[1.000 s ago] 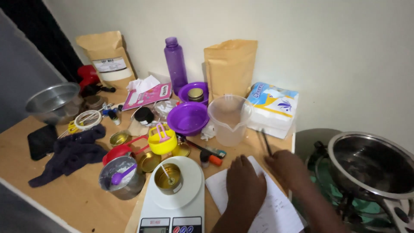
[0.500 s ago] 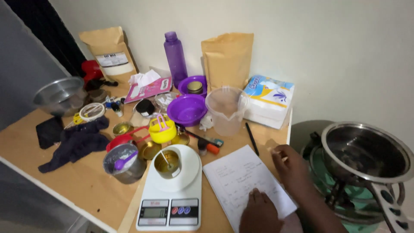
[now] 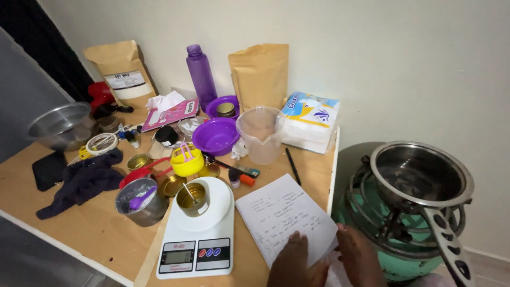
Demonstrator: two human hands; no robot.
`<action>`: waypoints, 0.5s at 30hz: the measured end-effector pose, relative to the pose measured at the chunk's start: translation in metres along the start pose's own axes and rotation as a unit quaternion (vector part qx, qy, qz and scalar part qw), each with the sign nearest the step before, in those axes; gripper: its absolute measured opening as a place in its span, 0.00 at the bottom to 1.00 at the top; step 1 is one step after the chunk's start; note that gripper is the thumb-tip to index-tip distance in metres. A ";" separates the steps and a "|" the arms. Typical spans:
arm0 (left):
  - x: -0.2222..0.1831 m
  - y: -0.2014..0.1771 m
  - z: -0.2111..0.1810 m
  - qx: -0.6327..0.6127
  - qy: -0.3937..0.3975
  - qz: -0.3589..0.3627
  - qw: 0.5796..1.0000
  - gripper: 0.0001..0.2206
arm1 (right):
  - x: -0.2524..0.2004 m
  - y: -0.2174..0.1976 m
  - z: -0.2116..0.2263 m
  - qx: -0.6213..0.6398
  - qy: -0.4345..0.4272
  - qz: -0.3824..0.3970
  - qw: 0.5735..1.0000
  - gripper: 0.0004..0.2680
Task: Measuring the weight of ingredients on a digital scale and recording the data in a notebook.
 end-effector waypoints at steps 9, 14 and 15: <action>-0.043 -0.108 -0.093 -0.274 -0.260 -0.127 0.917 0.27 | -0.010 0.054 -0.016 -0.291 -0.511 -0.338 0.735 0.19; -0.029 -0.103 -0.058 -0.383 -0.206 -0.227 0.871 0.09 | -0.010 0.101 -0.025 -0.379 -0.546 -0.345 0.662 0.20; -0.031 -0.106 -0.056 -0.370 -0.219 -0.227 0.874 0.11 | 0.014 0.127 -0.048 -0.353 -0.564 -0.261 0.699 0.23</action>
Point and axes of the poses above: each hand's wrist, its own x-axis towards the middle knuckle, its own y-axis out of the palm, z = x × y, the point moved 7 cm from there along x, towards the middle knuckle, and after that the axes turned 14 degrees about -x, right-handed, at the moved point
